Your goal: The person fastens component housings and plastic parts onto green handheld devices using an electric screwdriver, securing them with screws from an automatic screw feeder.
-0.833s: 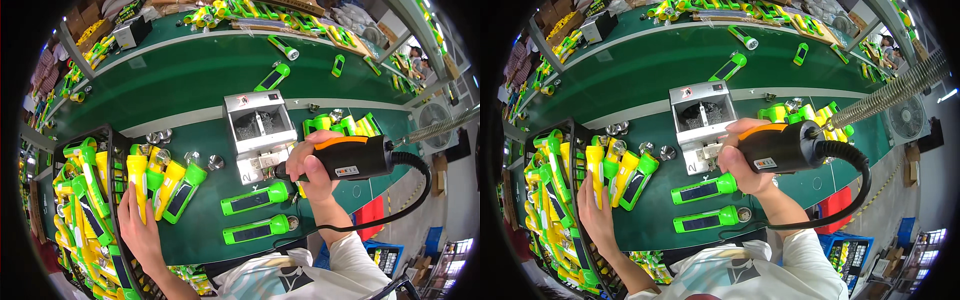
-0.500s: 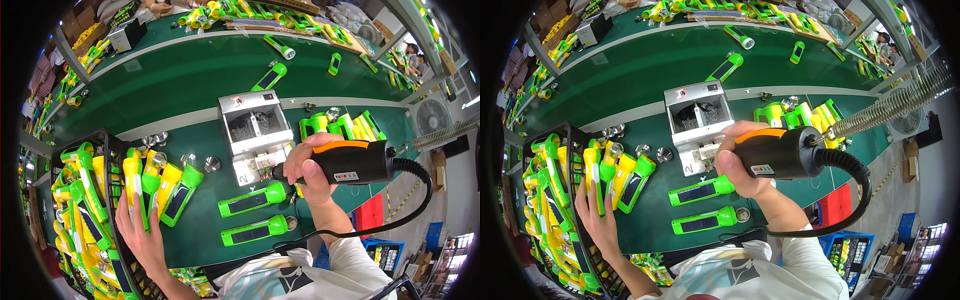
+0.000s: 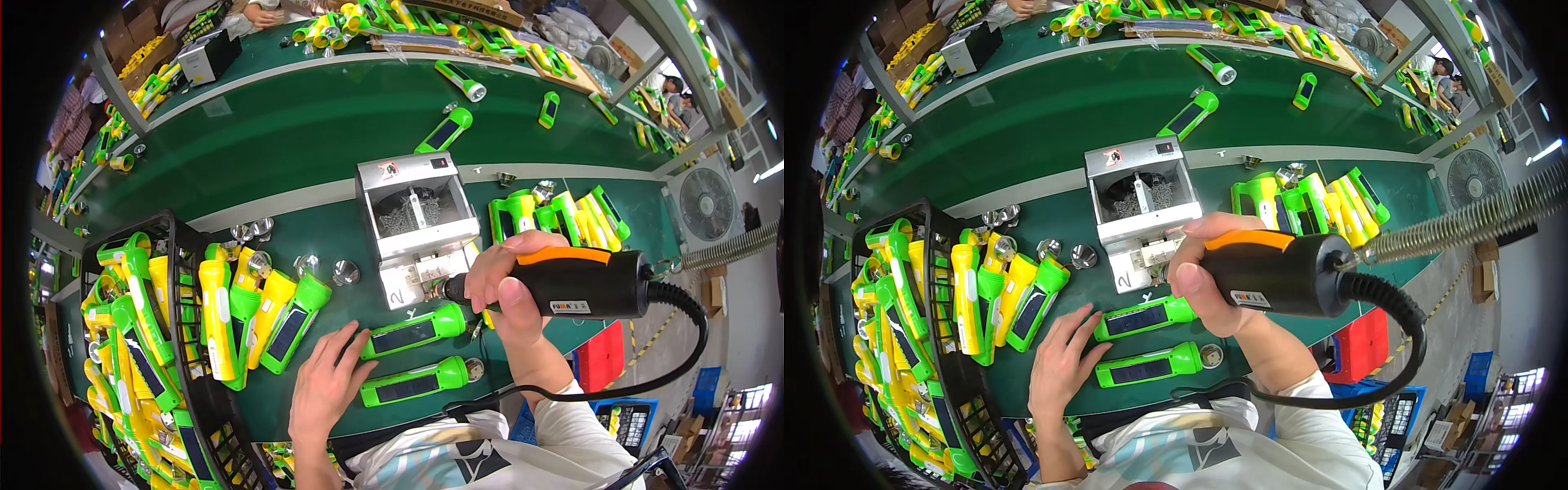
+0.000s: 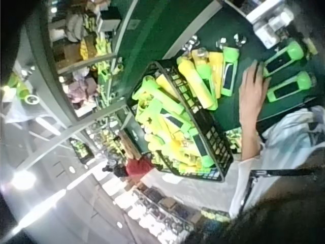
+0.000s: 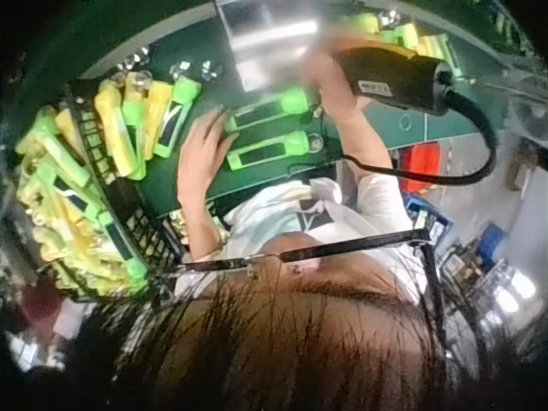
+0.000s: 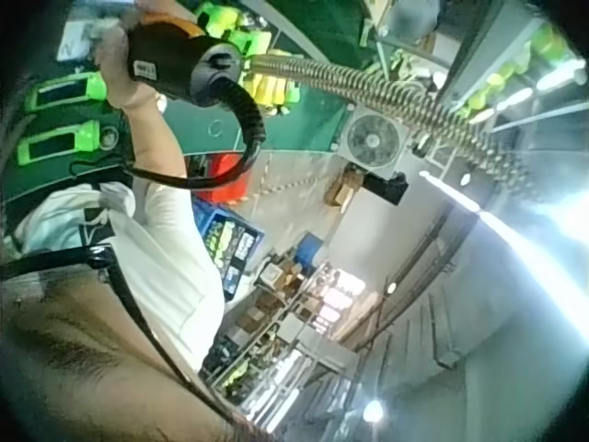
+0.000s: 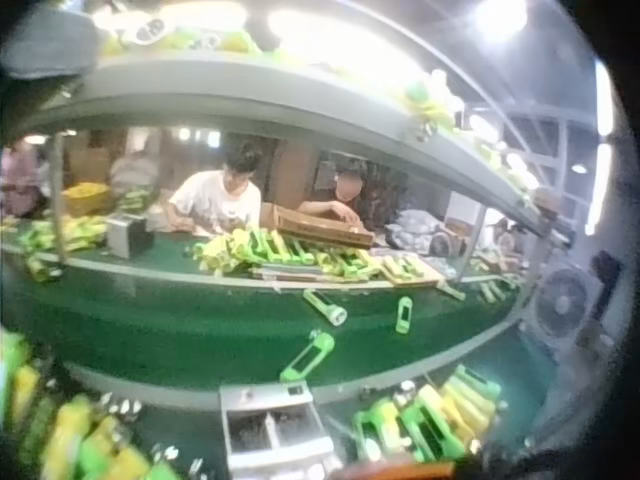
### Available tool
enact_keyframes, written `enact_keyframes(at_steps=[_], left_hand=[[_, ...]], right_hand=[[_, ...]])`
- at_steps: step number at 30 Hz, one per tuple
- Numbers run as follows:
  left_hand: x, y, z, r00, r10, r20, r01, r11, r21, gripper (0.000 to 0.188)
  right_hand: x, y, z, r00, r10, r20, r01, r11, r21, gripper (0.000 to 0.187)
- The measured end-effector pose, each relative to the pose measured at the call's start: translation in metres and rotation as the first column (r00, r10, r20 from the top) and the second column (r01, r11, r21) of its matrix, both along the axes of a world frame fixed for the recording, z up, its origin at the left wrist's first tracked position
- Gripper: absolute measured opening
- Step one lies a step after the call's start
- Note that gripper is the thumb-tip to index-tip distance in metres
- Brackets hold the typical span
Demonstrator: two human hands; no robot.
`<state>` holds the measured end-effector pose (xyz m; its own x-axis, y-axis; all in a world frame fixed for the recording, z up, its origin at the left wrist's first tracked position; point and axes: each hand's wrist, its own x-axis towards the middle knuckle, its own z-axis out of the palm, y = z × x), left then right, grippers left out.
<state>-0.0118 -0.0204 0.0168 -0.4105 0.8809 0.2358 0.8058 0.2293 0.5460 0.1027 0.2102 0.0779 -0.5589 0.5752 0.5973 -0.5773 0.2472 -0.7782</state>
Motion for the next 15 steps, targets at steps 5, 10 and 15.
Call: enact_keyframes(at_steps=[5, 10, 15], left_hand=[[-0.007, 0.003, -0.009, 0.995, -0.025, 0.093, 0.023, 0.999, 0.023, 0.036], [-0.013, 0.003, -0.019, 0.991, -0.073, 0.109, 0.066, 0.996, 0.065, 0.033], [-0.014, 0.002, -0.021, 0.988, -0.077, 0.135, 0.065, 0.994, 0.093, 0.033]], right_hand=[[0.000, 0.001, 0.000, 1.000, -0.007, 0.018, 0.006, 1.000, 0.017, 0.040], [0.001, 0.003, -0.004, 1.000, 0.017, 0.017, -0.017, 1.000, 0.018, 0.042], [0.001, 0.002, -0.002, 1.000, 0.010, 0.023, -0.011, 1.000, 0.020, 0.043]])
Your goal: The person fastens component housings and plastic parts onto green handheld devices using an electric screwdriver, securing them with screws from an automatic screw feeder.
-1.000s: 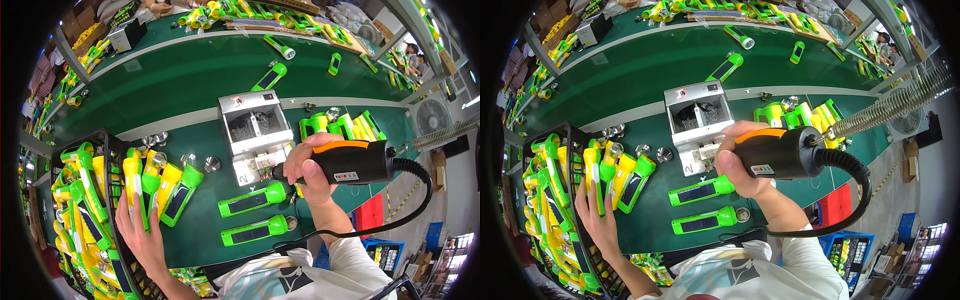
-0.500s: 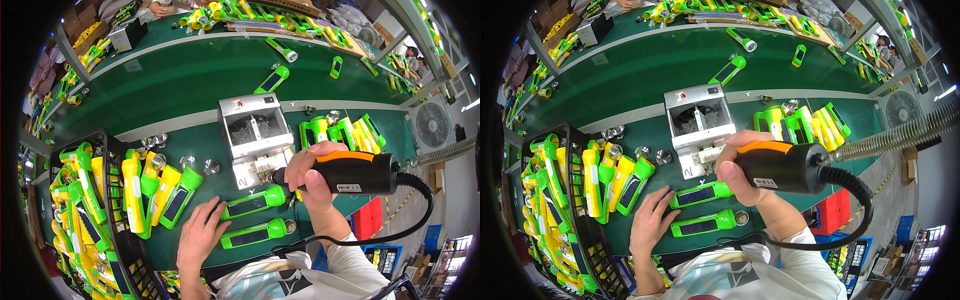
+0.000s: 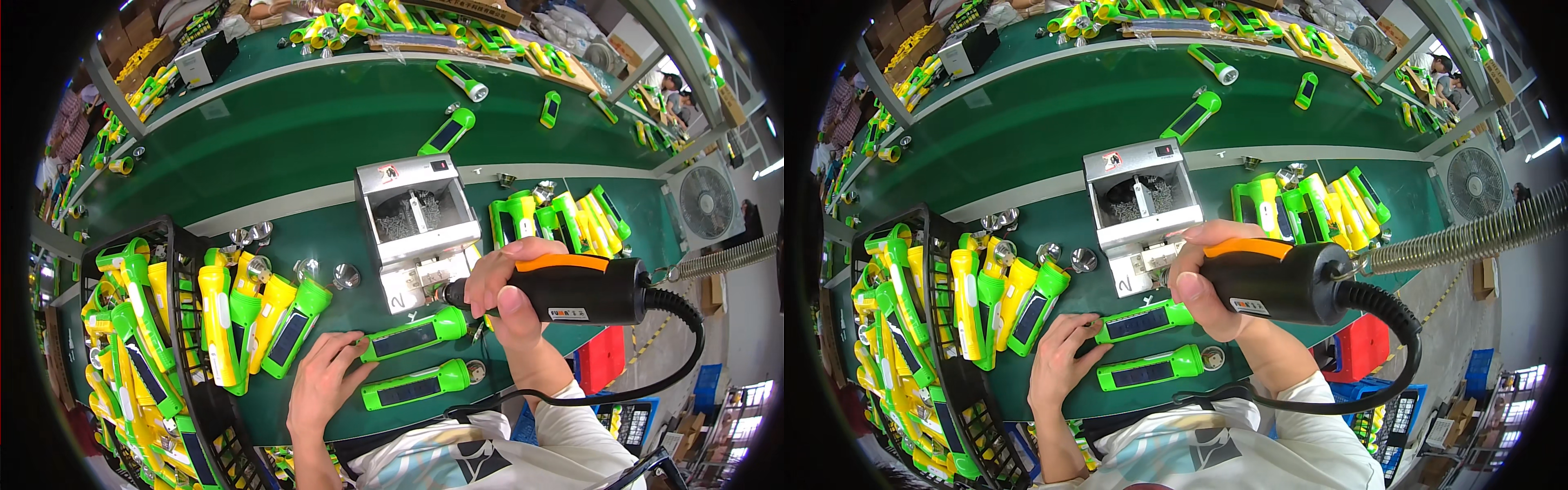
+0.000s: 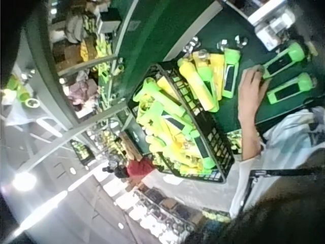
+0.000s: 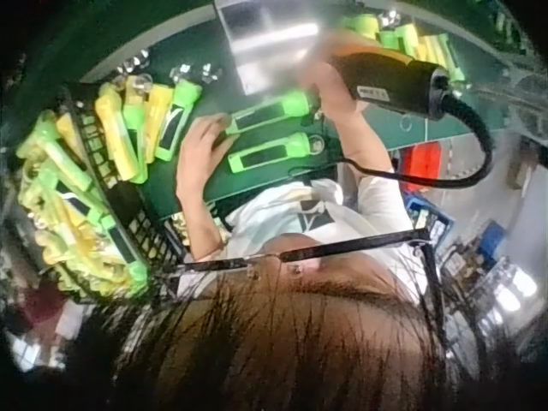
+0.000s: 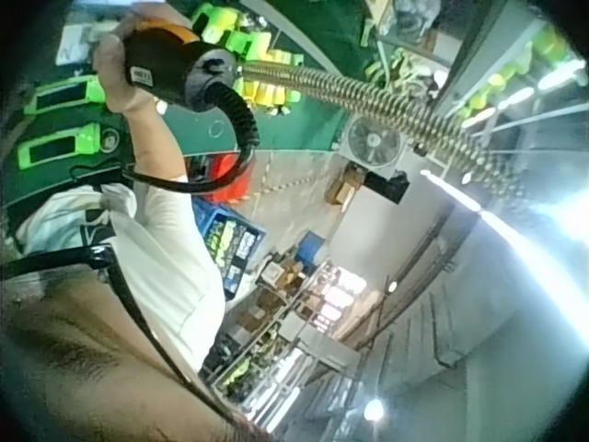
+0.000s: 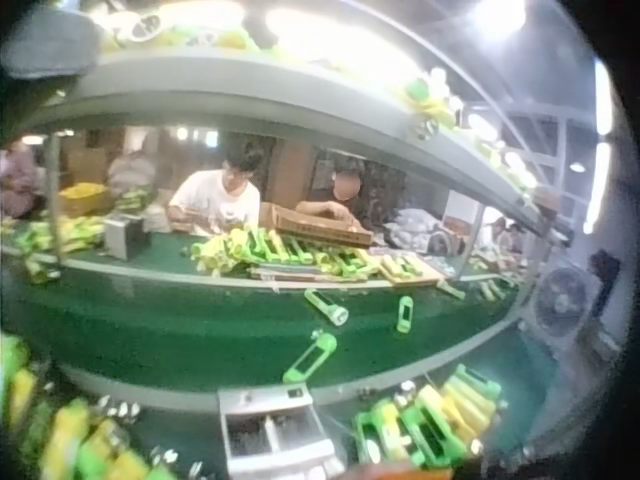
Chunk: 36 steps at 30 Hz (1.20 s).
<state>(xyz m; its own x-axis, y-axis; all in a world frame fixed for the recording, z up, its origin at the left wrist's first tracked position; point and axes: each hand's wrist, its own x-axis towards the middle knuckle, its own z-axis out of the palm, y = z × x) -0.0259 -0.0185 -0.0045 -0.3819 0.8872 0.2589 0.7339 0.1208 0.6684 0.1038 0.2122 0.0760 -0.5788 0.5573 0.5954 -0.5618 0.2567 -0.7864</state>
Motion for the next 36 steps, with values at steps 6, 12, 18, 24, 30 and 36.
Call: enact_keyframes(at_steps=[6, 12, 18, 24, 30, 36], left_hand=[[-0.0006, -0.0002, -0.0020, 1.000, 0.000, 0.007, 0.000, 1.000, 0.028, 0.034], [0.0002, 0.0000, -0.0032, 1.000, 0.007, 0.005, -0.007, 0.999, 0.045, 0.033], [-0.0002, 0.0007, -0.0036, 1.000, 0.008, -0.009, -0.007, 0.998, 0.056, 0.033], [-0.0010, -0.0006, -0.0065, 1.000, 0.002, 0.001, -0.002, 0.998, 0.064, 0.034], [-0.0015, 0.0004, -0.0061, 1.000, 0.001, 0.000, -0.001, 0.998, 0.070, 0.035], [-0.0012, 0.0006, -0.0057, 1.000, 0.006, -0.002, -0.005, 0.998, 0.068, 0.036]], right_hand=[[0.0027, -0.0036, 0.0009, 1.000, 0.011, 0.003, -0.011, 0.999, -0.030, 0.043], [0.0035, -0.0036, 0.0017, 1.000, 0.017, 0.013, -0.017, 1.000, -0.007, 0.044], [0.0042, -0.0045, 0.0004, 1.000, 0.006, 0.015, -0.006, 1.000, -0.009, 0.044], [0.0052, -0.0043, 0.0019, 1.000, 0.023, 0.016, -0.023, 1.000, 0.002, 0.044], [0.0047, -0.0018, 0.0036, 0.999, 0.042, -0.003, -0.042, 0.999, 0.024, 0.044], [0.0048, -0.0014, 0.0008, 0.999, 0.043, -0.006, -0.043, 0.999, 0.021, 0.045]])
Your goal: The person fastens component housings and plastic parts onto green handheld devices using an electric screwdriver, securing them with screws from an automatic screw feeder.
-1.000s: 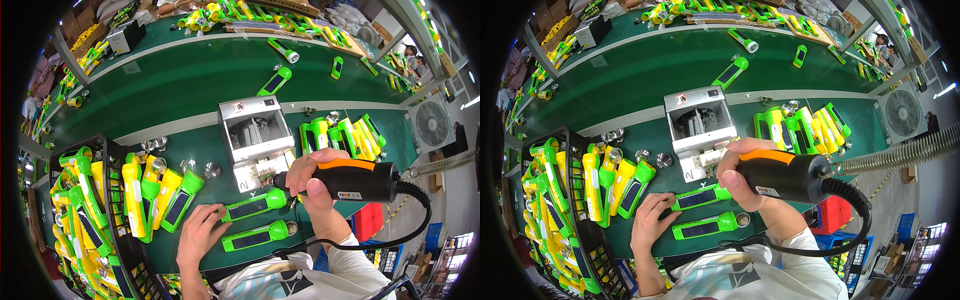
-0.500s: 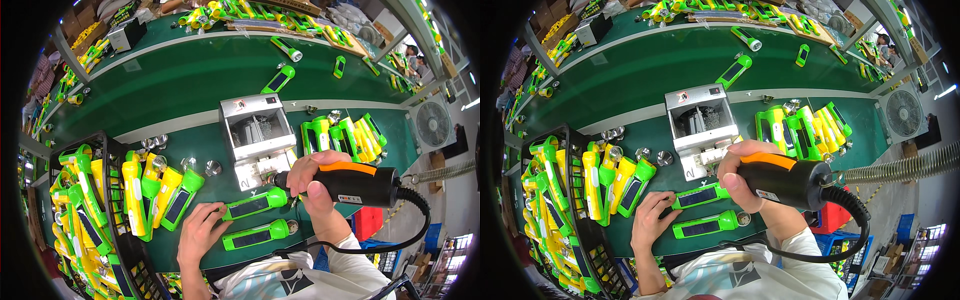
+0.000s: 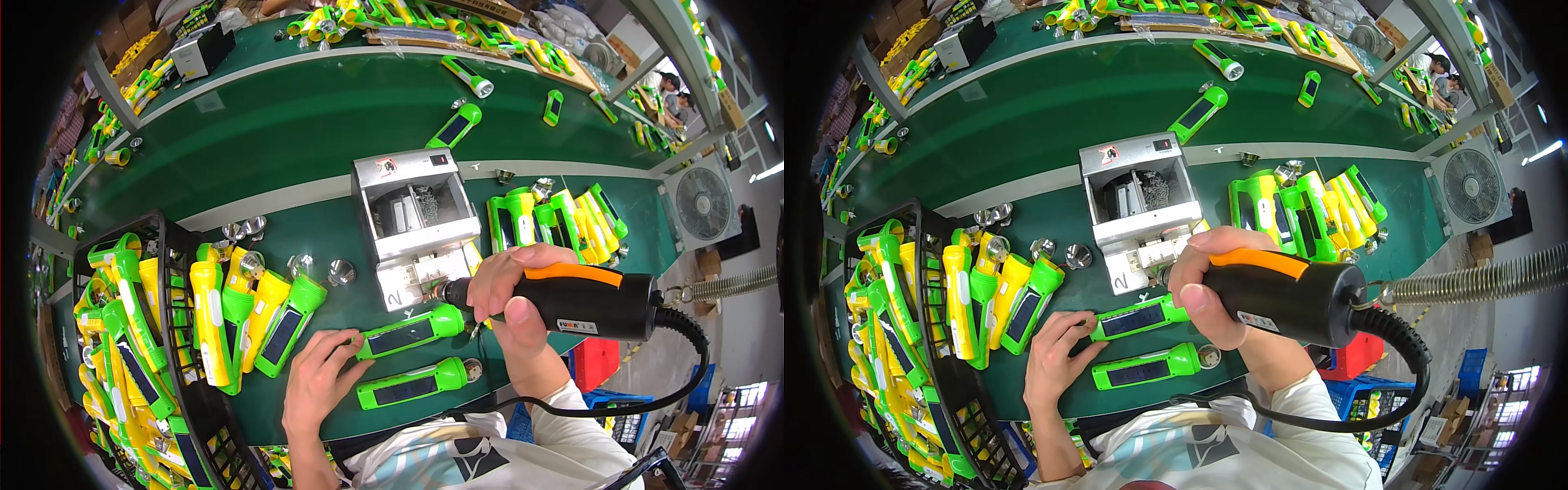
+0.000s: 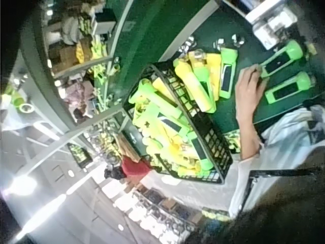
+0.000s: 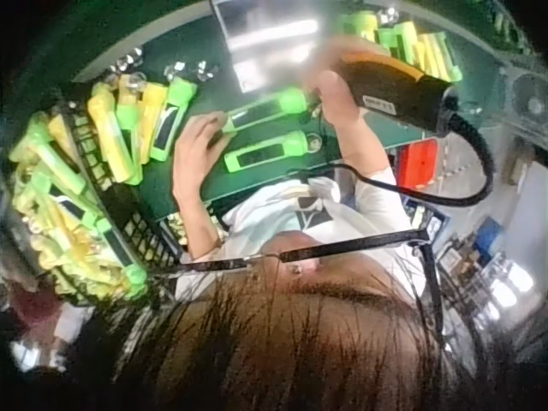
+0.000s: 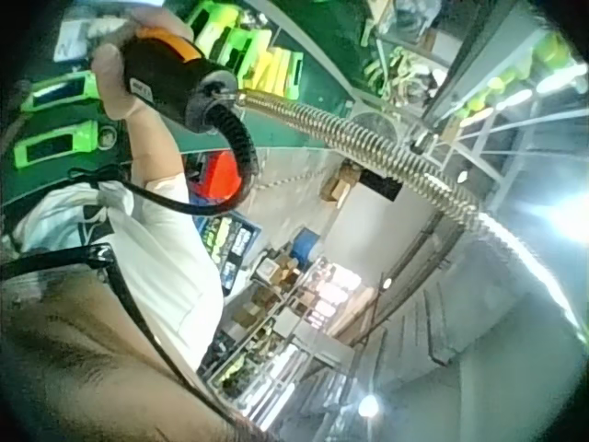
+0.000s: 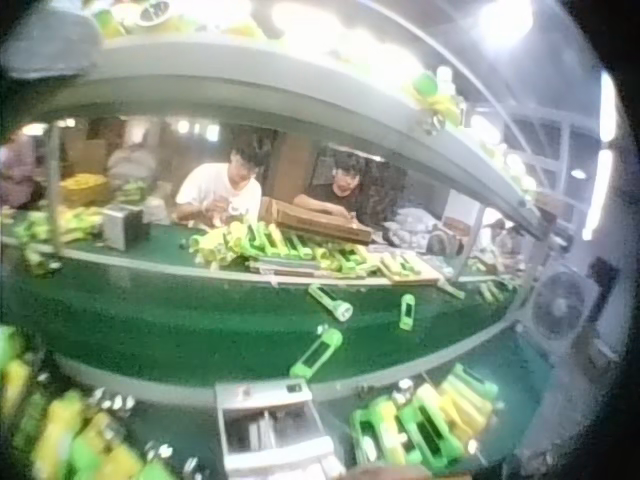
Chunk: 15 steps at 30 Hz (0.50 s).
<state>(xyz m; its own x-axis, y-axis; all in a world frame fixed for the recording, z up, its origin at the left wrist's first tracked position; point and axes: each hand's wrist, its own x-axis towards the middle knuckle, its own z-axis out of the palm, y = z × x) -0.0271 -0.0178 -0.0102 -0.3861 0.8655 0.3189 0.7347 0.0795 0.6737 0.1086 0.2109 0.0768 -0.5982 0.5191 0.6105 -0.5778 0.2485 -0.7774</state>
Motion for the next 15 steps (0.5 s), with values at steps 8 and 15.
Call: enact_keyframes(at_steps=[8, 15], left_hand=[[-0.001, -0.001, -0.001, 1.000, 0.001, -0.006, -0.001, 1.000, 0.007, 0.034], [0.002, 0.001, 0.009, 1.000, -0.003, -0.024, 0.002, 0.999, -0.052, 0.032]], right_hand=[[-0.007, 0.001, -0.004, 0.998, -0.053, 0.044, 0.053, 0.999, 0.013, 0.043], [-0.043, 0.002, 0.027, 0.934, -0.124, 0.335, 0.168, 0.980, -0.106, 0.024]])
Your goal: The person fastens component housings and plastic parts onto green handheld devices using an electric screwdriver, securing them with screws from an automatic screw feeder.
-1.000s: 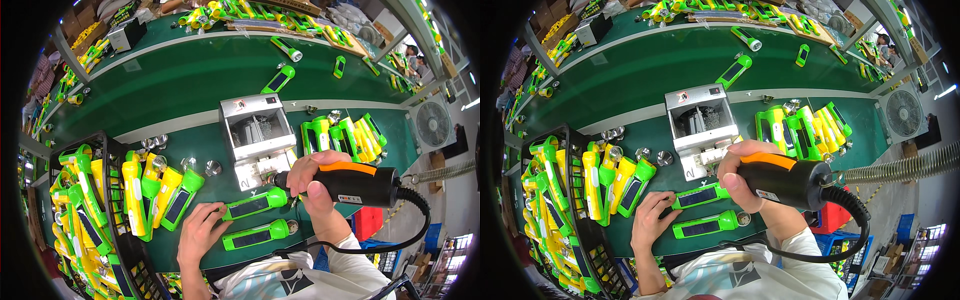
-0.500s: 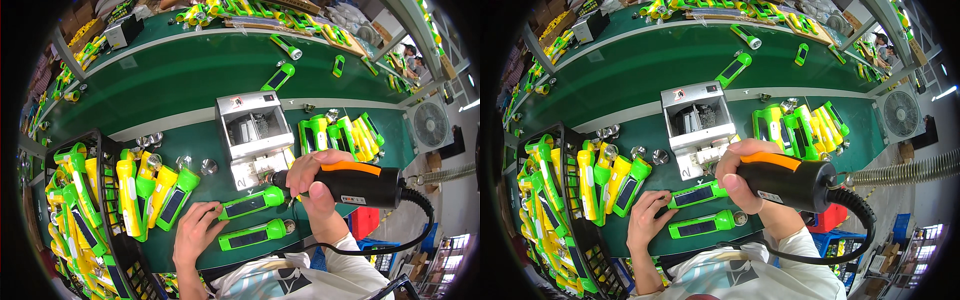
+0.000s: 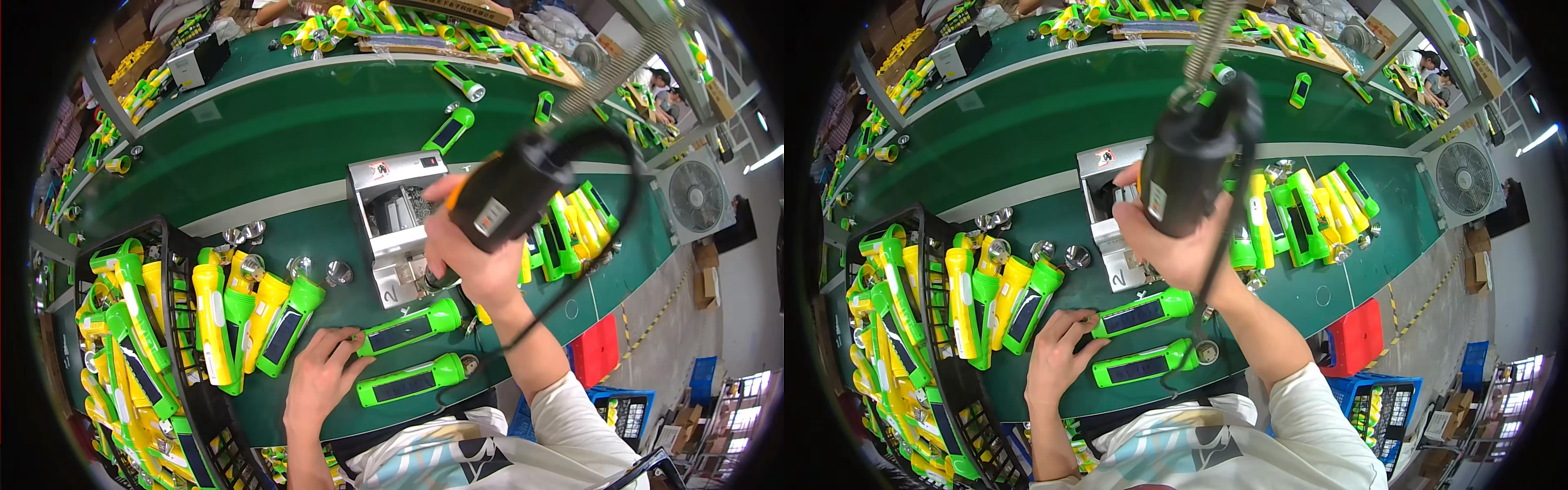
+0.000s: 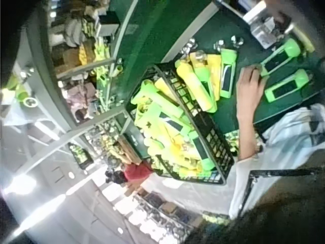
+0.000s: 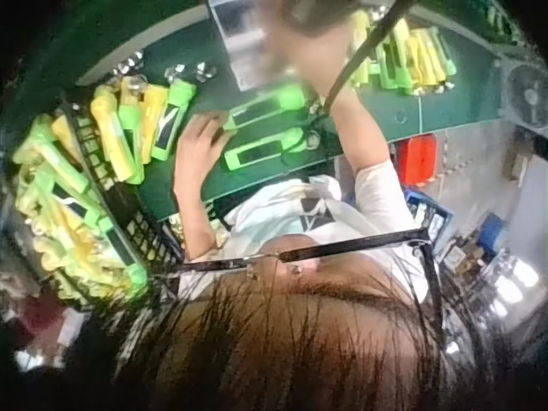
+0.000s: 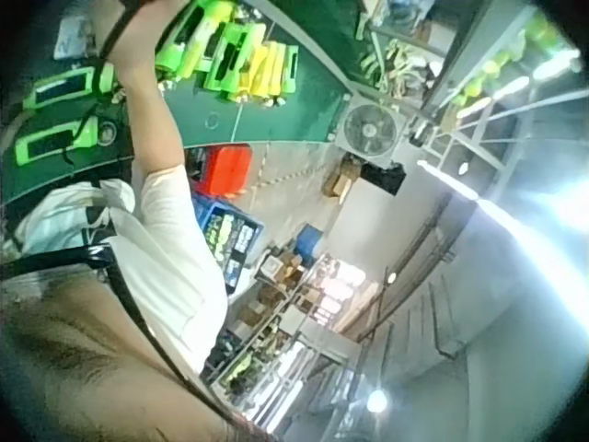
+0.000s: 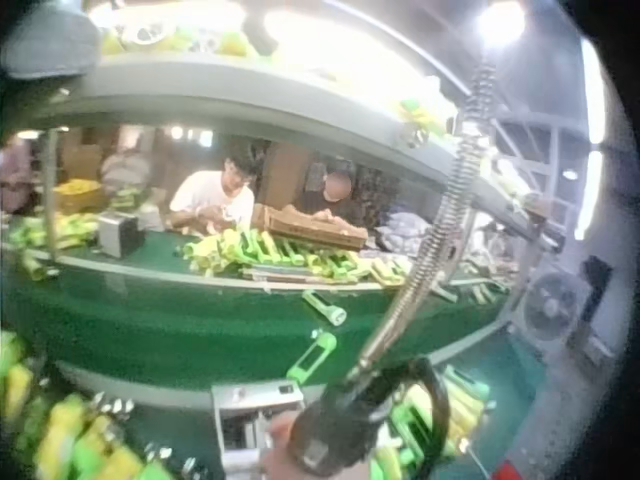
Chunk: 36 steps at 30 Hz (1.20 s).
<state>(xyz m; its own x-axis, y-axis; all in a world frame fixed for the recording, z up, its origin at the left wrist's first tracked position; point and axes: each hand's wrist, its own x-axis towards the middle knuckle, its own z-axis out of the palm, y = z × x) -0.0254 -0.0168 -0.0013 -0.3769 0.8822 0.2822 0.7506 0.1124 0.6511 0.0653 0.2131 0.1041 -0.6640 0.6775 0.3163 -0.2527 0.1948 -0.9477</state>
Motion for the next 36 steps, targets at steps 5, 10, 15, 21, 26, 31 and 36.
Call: enact_keyframes(at_steps=[5, 10, 15, 21, 26, 31, 36], left_hand=[[0.001, 0.002, 0.006, 0.999, -0.013, 0.041, 0.016, 0.998, -0.054, 0.034], [0.004, -0.001, 0.006, 1.000, -0.007, 0.022, 0.007, 0.999, -0.038, 0.033], [0.010, 0.001, 0.000, 0.998, 0.046, -0.041, -0.045, 0.999, 0.007, 0.034], [0.013, 0.003, -0.002, 0.997, 0.068, -0.041, -0.066, 0.997, 0.037, 0.034], [0.016, 0.005, -0.010, 0.996, 0.081, -0.026, -0.079, 0.995, 0.067, 0.035], [0.015, 0.008, -0.014, 0.997, 0.076, 0.014, -0.077, 0.993, 0.094, 0.037], [0.007, 0.007, -0.015, 0.995, 0.044, 0.087, -0.054, 0.991, 0.120, 0.039]], right_hand=[[-0.003, -0.002, 0.007, 1.000, -0.014, -0.005, 0.013, 0.999, -0.048, 0.025], [0.000, -0.009, 0.009, 0.998, -0.060, -0.037, 0.059, 0.998, -0.037, 0.023], [0.000, -0.013, 0.009, 0.998, -0.060, -0.034, 0.059, 0.998, -0.014, 0.023], [0.005, -0.014, 0.005, 0.995, -0.079, -0.067, 0.078, 0.997, -0.019, 0.023], [0.015, -0.019, -0.003, 0.987, -0.057, -0.151, 0.048, 0.997, -0.059, 0.020], [0.026, -0.034, -0.004, 0.979, 0.013, -0.205, -0.041, 0.990, -0.132, 0.026], [0.021, -0.061, -0.019, 0.968, 0.175, -0.181, -0.180, 0.984, -0.011, 0.037]])
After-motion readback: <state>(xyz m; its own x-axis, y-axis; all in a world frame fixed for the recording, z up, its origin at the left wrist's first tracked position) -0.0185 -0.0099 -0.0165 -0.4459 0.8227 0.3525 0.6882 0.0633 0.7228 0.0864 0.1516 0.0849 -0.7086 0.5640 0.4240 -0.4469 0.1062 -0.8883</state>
